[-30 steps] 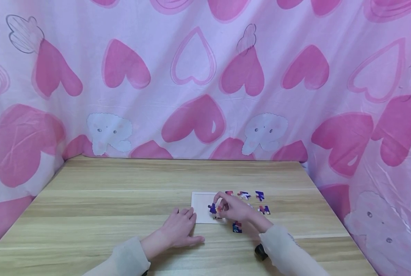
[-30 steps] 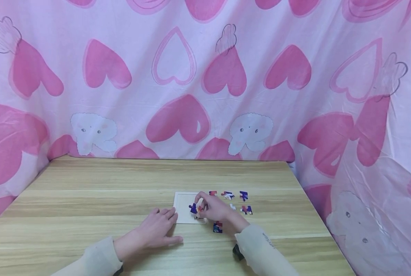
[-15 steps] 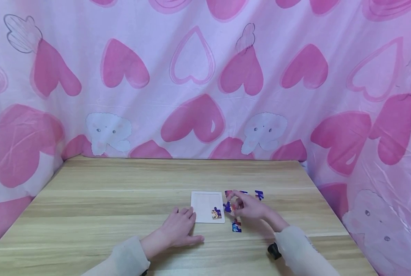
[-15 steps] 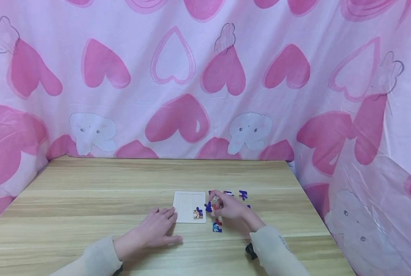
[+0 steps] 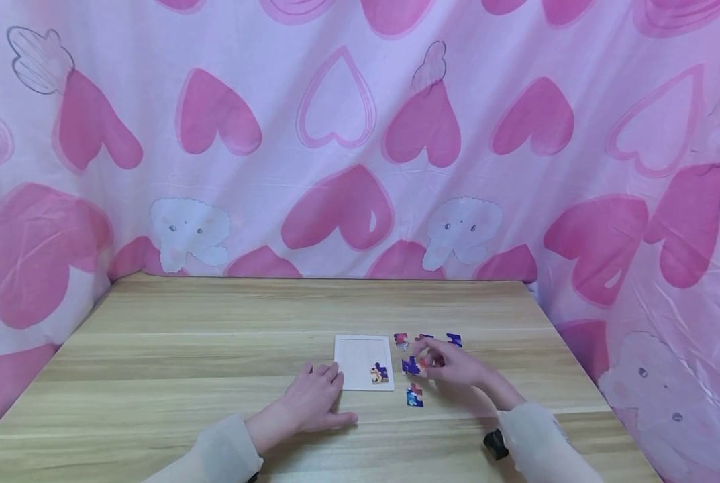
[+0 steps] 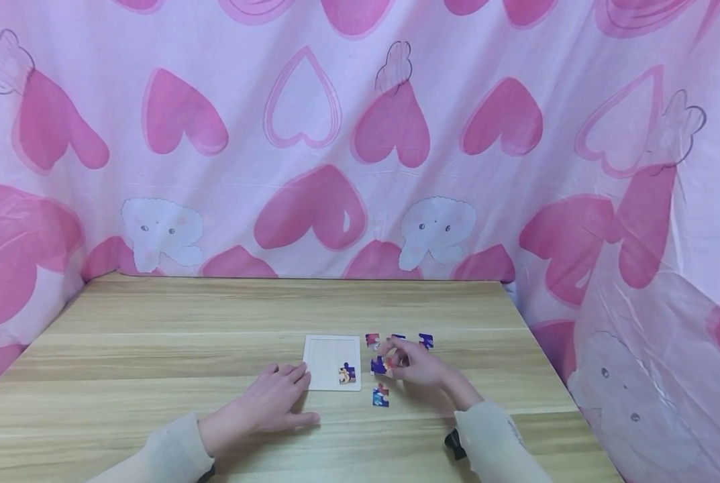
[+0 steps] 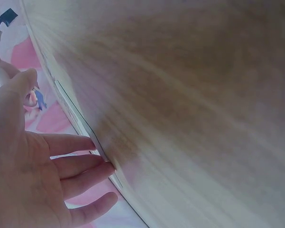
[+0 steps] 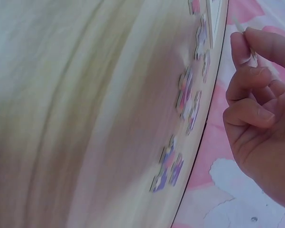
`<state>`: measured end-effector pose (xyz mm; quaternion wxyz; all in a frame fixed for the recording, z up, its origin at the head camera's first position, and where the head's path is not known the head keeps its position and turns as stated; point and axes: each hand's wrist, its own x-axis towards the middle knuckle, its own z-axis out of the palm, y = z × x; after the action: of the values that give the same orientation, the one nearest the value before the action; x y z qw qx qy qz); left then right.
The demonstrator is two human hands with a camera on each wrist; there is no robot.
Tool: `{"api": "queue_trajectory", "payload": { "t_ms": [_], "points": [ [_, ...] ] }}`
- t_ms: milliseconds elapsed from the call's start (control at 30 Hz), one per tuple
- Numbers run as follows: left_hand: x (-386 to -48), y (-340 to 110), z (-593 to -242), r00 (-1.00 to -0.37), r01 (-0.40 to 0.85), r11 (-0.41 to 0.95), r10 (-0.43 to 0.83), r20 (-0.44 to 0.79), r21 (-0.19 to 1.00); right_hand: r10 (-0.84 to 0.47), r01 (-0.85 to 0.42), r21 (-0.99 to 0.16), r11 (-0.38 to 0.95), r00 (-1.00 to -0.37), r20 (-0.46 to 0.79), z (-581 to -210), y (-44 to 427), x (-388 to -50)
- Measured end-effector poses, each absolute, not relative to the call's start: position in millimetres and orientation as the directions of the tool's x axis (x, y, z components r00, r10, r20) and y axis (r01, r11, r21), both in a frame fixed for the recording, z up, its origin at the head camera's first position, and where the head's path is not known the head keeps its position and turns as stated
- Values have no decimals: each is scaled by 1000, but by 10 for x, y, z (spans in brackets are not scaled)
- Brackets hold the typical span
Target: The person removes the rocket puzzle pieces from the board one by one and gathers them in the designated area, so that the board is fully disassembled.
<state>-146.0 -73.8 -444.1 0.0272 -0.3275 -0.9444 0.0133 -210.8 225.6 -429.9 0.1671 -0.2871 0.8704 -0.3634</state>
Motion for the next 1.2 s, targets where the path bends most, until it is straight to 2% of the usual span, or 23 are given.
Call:
{"api": "queue_trajectory", "payload": {
  "t_ms": [400, 700, 1000, 1200],
  "points": [
    [-1461, -736, -4442, -785, 618, 786, 619, 40, -35, -677, -384, -769, 511, -731, -85, -4331, 2521, -1993],
    [-1456, -728, -4451, -785, 615, 787, 617, 56, -47, -712, -277, -843, 462, -682, -166, -4393, 2724, -1924],
    [-1453, -729, -4446, -789, 611, 791, 612, 48, -29, -663, -225, -822, 524, -713, -227, -4460, 2828, -1888],
    [-1456, -726, -4444, -788, 612, 790, 614, 51, -37, -660, -209, -825, 525, -713, -239, -4454, 2851, -1910]
  ]
}}
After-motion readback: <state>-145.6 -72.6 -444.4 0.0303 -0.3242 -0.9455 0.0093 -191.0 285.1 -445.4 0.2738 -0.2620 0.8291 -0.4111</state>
